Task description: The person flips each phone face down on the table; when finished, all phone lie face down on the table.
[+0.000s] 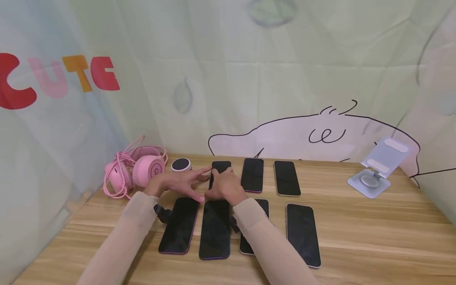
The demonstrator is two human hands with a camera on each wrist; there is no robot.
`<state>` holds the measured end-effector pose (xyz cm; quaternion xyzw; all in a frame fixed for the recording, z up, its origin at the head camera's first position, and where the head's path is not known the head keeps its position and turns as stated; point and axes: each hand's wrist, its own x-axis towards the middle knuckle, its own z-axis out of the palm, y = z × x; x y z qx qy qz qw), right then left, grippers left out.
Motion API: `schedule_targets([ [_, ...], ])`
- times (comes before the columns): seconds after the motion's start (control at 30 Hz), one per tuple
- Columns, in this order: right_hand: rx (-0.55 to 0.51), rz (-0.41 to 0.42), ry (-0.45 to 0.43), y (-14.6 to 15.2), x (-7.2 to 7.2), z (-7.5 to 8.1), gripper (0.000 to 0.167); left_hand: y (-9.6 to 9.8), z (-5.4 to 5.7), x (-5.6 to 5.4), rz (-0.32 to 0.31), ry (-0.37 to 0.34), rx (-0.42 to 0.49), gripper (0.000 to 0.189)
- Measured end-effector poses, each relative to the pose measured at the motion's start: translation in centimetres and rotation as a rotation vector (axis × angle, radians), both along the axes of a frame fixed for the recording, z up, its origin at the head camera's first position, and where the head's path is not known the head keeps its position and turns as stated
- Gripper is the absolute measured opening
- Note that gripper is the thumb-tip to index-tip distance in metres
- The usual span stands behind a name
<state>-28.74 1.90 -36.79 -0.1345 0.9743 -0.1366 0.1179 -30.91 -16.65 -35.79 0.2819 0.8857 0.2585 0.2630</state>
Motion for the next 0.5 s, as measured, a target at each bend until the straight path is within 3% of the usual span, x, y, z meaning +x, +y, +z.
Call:
schedule_targets([
  [0.27,-0.057,0.011,-0.037,0.8,-0.1,0.4,0.095,-0.4,-0.1,0.1,0.019,0.006,0.053,0.101],
  [0.5,-0.132,0.108,-0.086,2.2,-0.9,1.3,0.083,-0.3,0.0,0.2,0.024,0.003,0.05,0.102],
])
